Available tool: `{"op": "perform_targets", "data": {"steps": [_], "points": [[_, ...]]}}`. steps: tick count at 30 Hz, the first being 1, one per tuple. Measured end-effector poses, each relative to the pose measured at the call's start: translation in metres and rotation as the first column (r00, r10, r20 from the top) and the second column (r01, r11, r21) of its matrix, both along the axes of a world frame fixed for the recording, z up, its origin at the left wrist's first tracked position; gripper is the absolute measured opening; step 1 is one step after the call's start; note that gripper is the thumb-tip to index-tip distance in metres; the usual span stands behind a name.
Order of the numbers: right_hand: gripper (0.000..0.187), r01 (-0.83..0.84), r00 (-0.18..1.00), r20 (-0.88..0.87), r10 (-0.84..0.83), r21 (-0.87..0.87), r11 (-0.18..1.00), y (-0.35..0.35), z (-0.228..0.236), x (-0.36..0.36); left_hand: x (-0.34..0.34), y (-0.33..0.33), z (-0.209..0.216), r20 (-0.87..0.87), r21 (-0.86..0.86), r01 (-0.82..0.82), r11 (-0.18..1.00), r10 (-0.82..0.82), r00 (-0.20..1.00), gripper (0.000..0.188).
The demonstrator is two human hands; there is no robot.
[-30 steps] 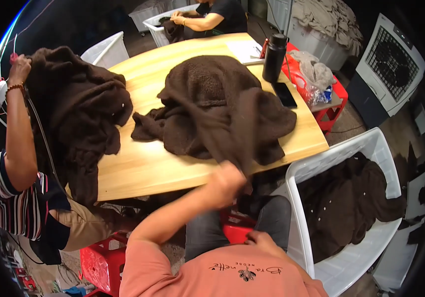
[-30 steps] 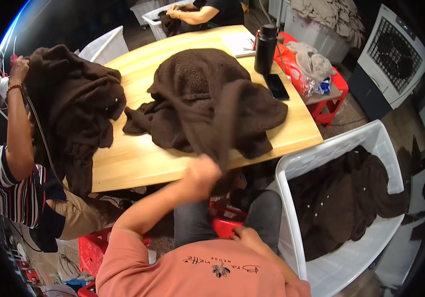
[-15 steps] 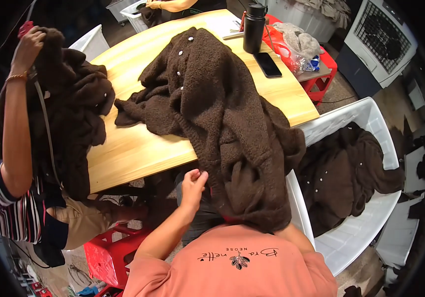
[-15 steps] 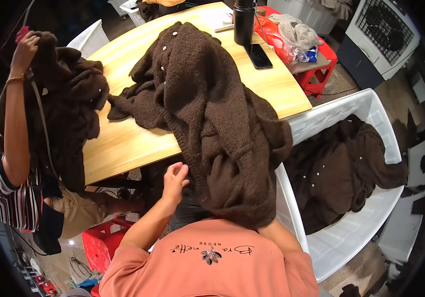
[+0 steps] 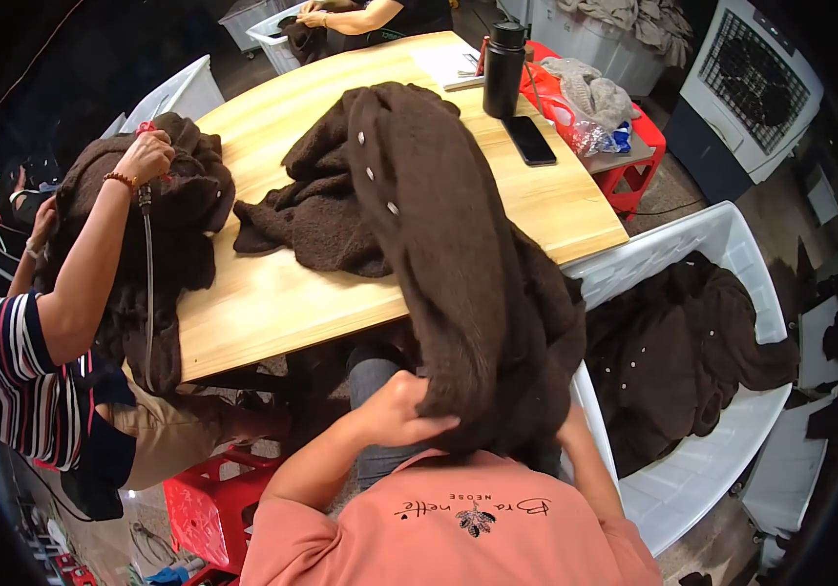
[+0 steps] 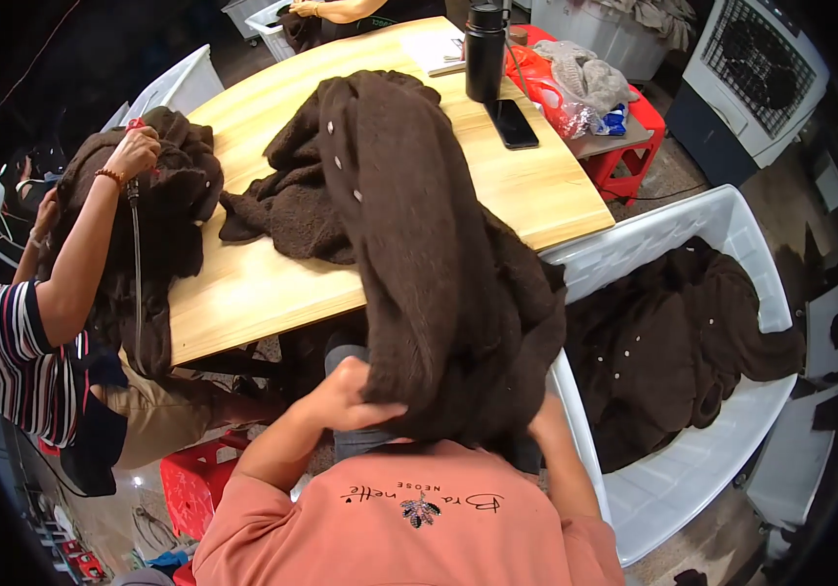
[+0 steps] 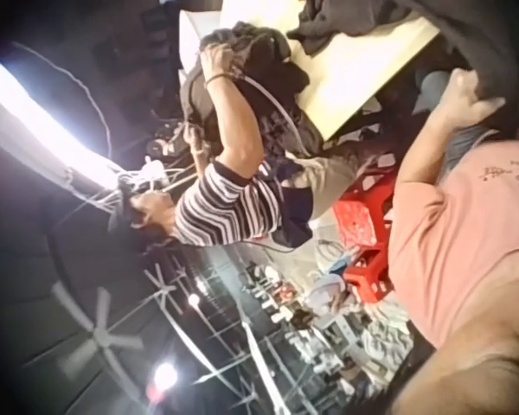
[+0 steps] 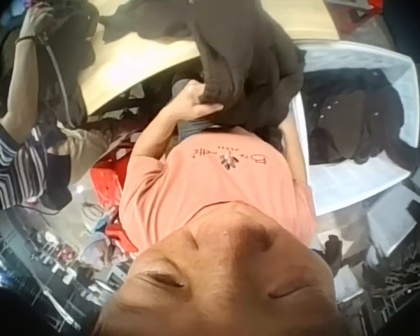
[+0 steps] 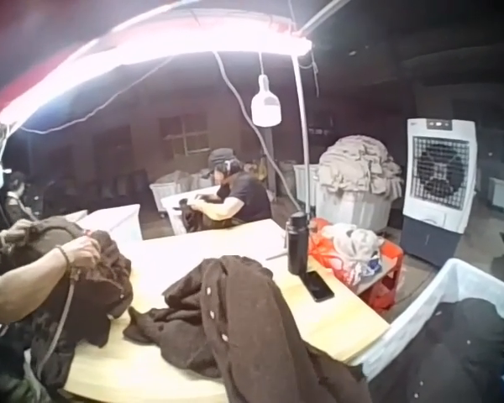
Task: Buttoning up brown sweaters and placing them in a plastic bin.
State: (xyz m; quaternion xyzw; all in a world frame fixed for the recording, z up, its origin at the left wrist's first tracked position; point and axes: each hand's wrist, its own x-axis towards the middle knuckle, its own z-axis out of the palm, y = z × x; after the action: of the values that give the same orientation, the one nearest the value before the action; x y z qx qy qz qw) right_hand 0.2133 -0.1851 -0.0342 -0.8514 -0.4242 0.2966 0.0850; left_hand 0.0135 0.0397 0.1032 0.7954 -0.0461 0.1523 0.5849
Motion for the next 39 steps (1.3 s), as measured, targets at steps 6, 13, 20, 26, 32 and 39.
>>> {"op": "perform_targets", "data": {"steps": [6,13,20,26,32,39], "points": [[0.061,0.016,0.835,0.455,-0.31,0.542,0.84,0.01,0.108,-0.007,-0.029,0.01,0.068,-0.202,0.383,0.46,0.801,-0.414,0.888,0.033],[0.044,-0.726,0.579,0.81,0.093,0.461,0.511,0.131,0.093,-0.035,-0.041,-0.003,0.101,-0.137,0.195,0.813,0.548,-0.806,0.576,0.027],[0.017,-0.169,0.98,0.06,0.189,0.751,0.639,0.097,0.054,-0.002,-0.119,0.04,0.134,0.252,0.543,-0.15,0.826,0.011,0.968,0.011],[0.021,0.629,0.777,-0.63,0.008,0.776,-0.048,-0.048,0.137,-0.005,-0.105,0.055,0.121,0.049,0.836,-0.377,0.399,0.63,0.775,0.03],[0.031,0.047,0.951,-0.307,0.02,0.209,0.977,-0.082,0.159,-0.031,-0.054,0.016,0.001,-0.481,0.804,0.234,0.546,0.366,0.797,0.013],[0.075,0.072,0.937,0.304,-0.174,0.317,0.946,0.023,0.043,-0.02,-0.089,-0.005,-0.055,-0.544,0.719,0.236,0.654,0.317,0.777,0.02]]}}
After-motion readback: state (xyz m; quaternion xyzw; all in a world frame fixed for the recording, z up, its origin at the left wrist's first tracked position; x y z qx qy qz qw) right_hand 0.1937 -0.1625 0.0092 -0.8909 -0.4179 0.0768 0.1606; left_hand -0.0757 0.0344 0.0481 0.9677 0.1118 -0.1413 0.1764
